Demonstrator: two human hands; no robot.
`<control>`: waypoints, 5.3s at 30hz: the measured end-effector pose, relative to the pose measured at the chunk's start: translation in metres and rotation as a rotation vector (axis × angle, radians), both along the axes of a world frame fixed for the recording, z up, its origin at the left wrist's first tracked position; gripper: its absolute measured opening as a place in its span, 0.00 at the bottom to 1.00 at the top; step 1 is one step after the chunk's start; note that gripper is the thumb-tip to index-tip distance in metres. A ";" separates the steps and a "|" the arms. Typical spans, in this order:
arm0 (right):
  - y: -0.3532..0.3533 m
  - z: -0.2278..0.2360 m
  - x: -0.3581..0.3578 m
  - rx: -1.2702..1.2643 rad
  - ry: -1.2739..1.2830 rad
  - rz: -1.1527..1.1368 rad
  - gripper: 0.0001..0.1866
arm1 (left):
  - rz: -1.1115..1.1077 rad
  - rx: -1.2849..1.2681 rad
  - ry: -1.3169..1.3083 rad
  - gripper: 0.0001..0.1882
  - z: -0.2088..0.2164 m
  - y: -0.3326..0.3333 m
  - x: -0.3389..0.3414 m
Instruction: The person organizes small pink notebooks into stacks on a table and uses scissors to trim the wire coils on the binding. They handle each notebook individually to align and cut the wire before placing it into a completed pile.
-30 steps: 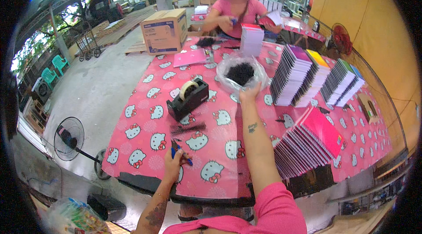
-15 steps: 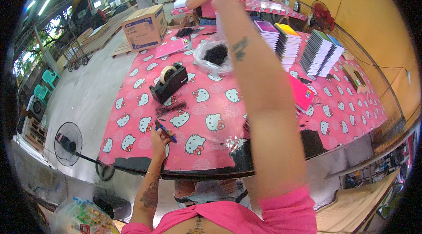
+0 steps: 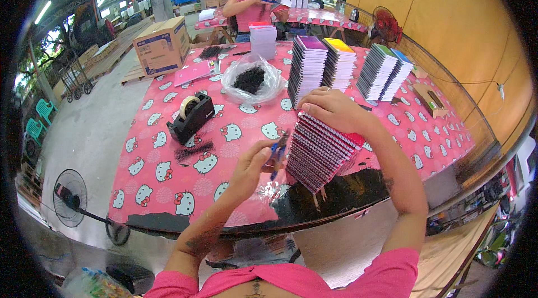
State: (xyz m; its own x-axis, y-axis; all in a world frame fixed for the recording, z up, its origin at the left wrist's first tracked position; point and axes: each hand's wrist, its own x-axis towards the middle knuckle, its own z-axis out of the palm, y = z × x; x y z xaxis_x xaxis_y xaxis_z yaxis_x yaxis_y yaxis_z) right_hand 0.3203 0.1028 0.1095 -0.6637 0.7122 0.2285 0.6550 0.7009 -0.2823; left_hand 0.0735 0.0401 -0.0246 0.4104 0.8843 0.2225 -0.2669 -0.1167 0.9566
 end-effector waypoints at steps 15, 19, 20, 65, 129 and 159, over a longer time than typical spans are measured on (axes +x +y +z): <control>-0.001 -0.008 -0.007 0.085 0.019 0.025 0.15 | 0.009 -0.133 0.020 0.22 0.013 0.013 0.030; -0.002 -0.007 -0.009 0.062 0.005 0.014 0.15 | 0.677 0.852 0.630 0.21 0.025 0.001 0.033; -0.003 -0.006 -0.010 0.065 0.002 0.016 0.16 | 0.438 0.529 0.393 0.21 0.018 0.004 0.032; -0.002 -0.014 -0.020 -0.085 -0.073 -0.011 0.22 | 0.796 0.523 1.142 0.19 -0.105 -0.014 -0.074; -0.005 -0.001 -0.016 -0.055 -0.052 0.011 0.27 | -0.160 -0.346 -0.256 0.22 -0.013 0.009 0.024; -0.005 -0.003 -0.014 -0.043 -0.055 0.006 0.26 | 0.085 -0.160 -0.018 0.18 -0.006 0.011 0.022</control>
